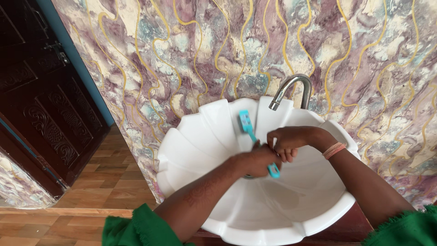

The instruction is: The person cleans a sink and faucet using a brush.

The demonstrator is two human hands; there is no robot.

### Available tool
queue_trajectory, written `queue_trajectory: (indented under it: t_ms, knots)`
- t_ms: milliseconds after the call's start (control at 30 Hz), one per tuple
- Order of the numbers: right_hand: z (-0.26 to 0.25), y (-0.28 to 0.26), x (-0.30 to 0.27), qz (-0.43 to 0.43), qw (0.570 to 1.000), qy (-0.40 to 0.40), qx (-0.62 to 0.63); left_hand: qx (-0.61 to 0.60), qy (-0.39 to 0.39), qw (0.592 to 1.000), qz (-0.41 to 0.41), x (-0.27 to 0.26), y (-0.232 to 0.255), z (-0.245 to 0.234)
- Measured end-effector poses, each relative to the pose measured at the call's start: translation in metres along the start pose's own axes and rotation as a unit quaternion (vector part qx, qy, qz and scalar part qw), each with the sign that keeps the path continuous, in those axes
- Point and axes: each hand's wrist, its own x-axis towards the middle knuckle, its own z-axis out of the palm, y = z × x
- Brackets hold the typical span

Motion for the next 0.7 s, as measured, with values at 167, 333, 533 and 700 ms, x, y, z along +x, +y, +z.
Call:
queue_trajectory:
  t_ms: [167, 333, 533, 700]
  knots:
    - [-0.004, 0.005, -0.006, 0.021, 0.999, -0.032, 0.017, -0.176, 0.026, 0.983, 0.038, -0.01, 0.024, -0.001]
    - [-0.004, 0.01, -0.004, 0.019, 0.998, -0.057, 0.0, -0.194, 0.065, 0.977, 0.061, -0.004, 0.03, 0.017]
    - [-0.011, 0.009, -0.02, -0.024, 0.997, -0.031, 0.069, -0.229, 0.15, 0.959, 0.071, 0.002, 0.026, 0.027]
    - [-0.016, 0.021, -0.018, -0.151, 0.987, -0.045, 0.014, -0.224, 0.147, 0.959, 0.093, 0.001, 0.026, 0.027]
